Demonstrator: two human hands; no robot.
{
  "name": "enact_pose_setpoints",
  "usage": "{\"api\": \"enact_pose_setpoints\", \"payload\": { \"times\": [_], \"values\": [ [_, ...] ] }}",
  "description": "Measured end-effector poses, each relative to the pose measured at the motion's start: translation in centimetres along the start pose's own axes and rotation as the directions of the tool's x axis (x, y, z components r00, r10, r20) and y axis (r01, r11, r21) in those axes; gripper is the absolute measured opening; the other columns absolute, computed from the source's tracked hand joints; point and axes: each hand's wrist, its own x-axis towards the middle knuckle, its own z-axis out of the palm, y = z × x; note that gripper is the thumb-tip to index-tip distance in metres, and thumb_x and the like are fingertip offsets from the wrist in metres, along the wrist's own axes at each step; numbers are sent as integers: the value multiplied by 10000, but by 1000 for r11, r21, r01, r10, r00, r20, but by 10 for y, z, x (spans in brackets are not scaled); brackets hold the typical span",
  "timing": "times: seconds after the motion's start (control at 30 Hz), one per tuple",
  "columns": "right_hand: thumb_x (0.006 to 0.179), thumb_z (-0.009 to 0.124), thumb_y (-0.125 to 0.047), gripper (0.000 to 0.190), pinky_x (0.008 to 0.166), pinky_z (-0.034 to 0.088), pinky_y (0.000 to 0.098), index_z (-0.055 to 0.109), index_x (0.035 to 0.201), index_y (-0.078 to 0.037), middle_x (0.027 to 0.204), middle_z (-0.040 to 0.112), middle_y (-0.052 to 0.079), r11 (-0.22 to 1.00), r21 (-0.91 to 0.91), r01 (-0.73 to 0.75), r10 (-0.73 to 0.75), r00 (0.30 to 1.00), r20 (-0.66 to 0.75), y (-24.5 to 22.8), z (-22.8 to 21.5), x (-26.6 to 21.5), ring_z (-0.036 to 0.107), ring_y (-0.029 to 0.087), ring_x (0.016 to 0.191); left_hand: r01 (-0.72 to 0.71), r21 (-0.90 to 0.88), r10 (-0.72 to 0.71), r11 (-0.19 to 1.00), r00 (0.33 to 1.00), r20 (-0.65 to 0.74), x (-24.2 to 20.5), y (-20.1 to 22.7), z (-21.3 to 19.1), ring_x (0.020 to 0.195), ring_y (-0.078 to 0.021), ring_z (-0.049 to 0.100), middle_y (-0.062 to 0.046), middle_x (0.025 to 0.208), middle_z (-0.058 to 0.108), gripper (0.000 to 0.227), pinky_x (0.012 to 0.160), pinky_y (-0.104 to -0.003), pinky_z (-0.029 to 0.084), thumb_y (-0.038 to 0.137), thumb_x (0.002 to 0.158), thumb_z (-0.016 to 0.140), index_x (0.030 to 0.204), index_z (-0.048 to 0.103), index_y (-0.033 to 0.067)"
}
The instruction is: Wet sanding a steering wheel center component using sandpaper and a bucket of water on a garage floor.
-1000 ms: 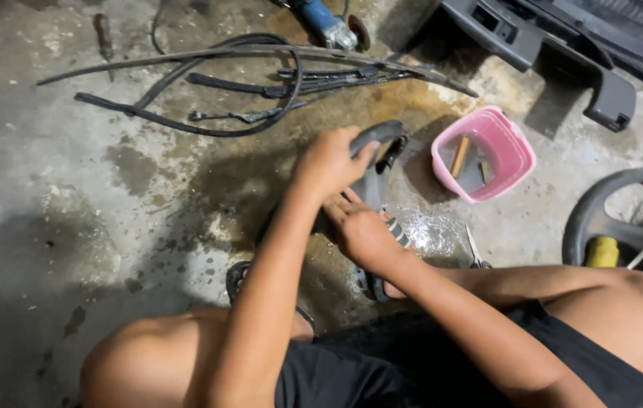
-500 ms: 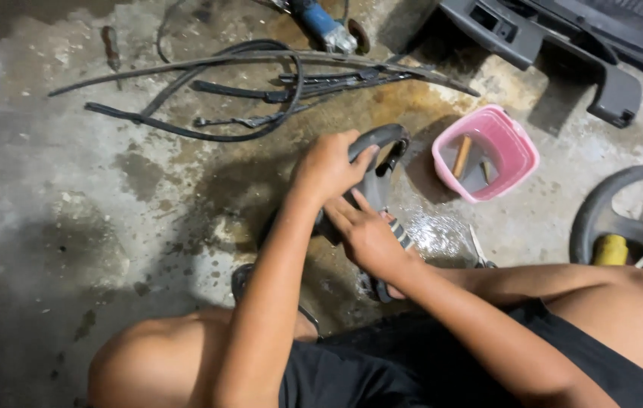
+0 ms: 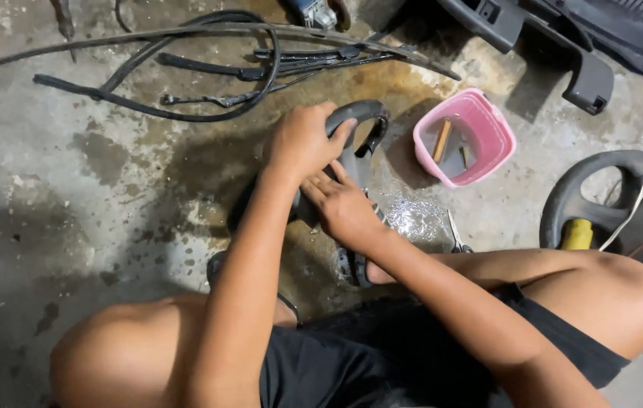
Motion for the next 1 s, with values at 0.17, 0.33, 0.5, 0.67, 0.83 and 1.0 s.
{"api": "enact_pose_setpoints", "payload": {
  "times": [0.17,0.33,0.5,0.67,0.83,1.0],
  "values": [
    [908,512,-75,592,1242,199,557,501,1496,-17,1471,595,152,982,-162,96,-77,990,118,2,-25,-39,526,262,1409,13,-91,-8,996,998,55,-6,12,-16,779,-408,740,-155,725,728,301,661,-492,579,425,883,642,939,741,146],
    [911,522,-76,574,1245,158,584,525,1483,-31,1464,614,133,969,-239,57,-38,996,83,9,-9,-17,519,247,1419,-13,-21,14,1000,1000,16,4,5,-8,765,-381,741,-139,695,711,343,647,-499,574,484,879,650,924,734,154],
    [914,507,-101,635,1246,145,601,456,1545,-50,1519,564,110,977,-206,60,-29,988,152,-3,-36,-38,485,236,1444,-3,-73,2,997,1000,-9,-5,8,-14,752,-413,729,-171,685,693,331,613,-508,558,452,875,661,865,707,125],
    [973,517,-223,584,1224,43,649,483,1528,-45,1518,562,139,995,-101,7,5,993,120,1,-30,-29,485,265,1445,-57,-17,56,998,998,-40,4,5,-1,754,-403,740,-158,686,705,328,627,-512,569,441,889,648,868,700,118],
    [999,513,-168,583,1194,95,703,433,1568,-68,1582,518,77,996,-85,-32,48,979,197,-1,-28,-37,397,208,1513,-82,-47,79,996,996,-52,4,-12,-3,728,-473,663,-197,790,726,324,603,-554,483,435,934,653,862,696,122],
    [1014,483,-87,544,1195,89,731,428,1553,-42,1553,544,110,999,-36,-35,40,991,131,1,-25,-34,434,278,1495,-35,-48,36,998,999,33,4,3,-8,731,-442,682,-175,785,721,298,602,-542,497,420,947,627,919,690,130]
  ]
}}
